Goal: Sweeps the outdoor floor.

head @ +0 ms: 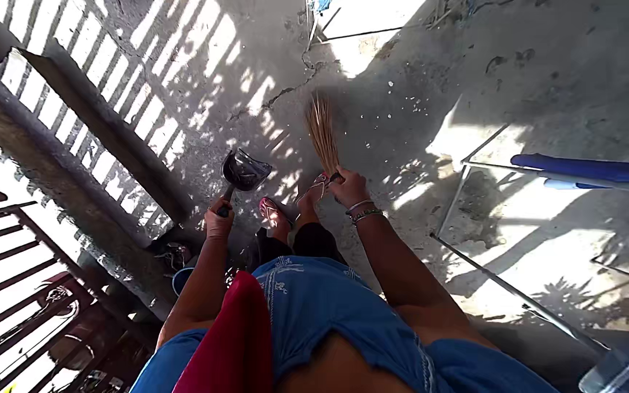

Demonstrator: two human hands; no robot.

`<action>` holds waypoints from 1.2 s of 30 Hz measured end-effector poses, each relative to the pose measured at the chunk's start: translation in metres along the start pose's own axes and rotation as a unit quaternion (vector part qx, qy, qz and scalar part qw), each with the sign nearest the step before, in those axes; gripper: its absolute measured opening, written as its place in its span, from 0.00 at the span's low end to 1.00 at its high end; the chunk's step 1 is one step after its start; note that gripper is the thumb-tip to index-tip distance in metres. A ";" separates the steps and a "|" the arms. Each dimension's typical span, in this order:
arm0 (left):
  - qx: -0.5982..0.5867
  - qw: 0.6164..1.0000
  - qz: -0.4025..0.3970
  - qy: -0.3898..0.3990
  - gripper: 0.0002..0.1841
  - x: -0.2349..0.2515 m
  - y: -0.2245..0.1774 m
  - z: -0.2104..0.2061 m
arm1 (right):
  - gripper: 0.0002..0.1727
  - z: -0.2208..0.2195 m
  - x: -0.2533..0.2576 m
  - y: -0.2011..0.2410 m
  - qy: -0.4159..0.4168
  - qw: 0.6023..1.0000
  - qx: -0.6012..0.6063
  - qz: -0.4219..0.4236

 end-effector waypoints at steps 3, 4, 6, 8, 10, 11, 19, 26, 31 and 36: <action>-0.032 0.999 0.002 -0.011 0.05 -0.006 0.013 0.009 | 0.32 -0.056 -0.011 0.017 0.109 0.993 -0.018 0.035; -0.043 0.999 0.004 -0.017 0.05 -0.008 0.021 0.015 | 0.30 -0.055 -0.016 0.025 0.112 0.993 -0.011 0.045; -0.052 0.998 0.017 -0.030 0.06 -0.013 0.041 0.026 | 0.27 -0.027 -0.021 0.043 0.069 0.996 0.014 0.059; -0.051 0.997 0.037 -0.039 0.06 -0.019 0.060 0.034 | 0.26 0.007 -0.015 0.056 0.012 0.997 0.038 0.072; -0.047 0.996 0.052 -0.048 0.06 -0.026 0.073 0.039 | 0.28 0.024 0.001 0.064 -0.030 0.995 0.042 0.083; -0.047 0.996 0.058 -0.054 0.07 -0.030 0.079 0.041 | 0.30 0.022 0.012 0.067 -0.041 0.995 0.037 0.084; -0.045 0.990 0.133 -0.028 0.09 -0.024 0.103 0.035 | 0.27 -0.116 -0.021 0.097 0.165 0.979 -0.081 0.084; -0.059 0.987 0.151 -0.013 0.08 -0.012 0.103 0.041 | 0.26 -0.059 0.012 0.171 0.087 0.976 -0.090 0.180; -0.096 0.982 0.160 -0.026 0.08 -0.009 0.113 0.044 | 0.33 -0.096 0.079 0.192 0.069 0.974 -0.163 0.143; -0.093 0.983 0.156 -0.028 0.08 -0.003 0.110 0.049 | 0.26 -0.143 0.053 0.173 0.211 0.940 -0.208 0.169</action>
Point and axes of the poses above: each hand's wrist, its own x-axis towards the middle knuckle, its own z-axis out of the back of the hand, y = z × x, the point moved 10 cm from there along x, towards the middle knuckle, and after that the axes turned 13 degrees about z, right-handed, at the moved point
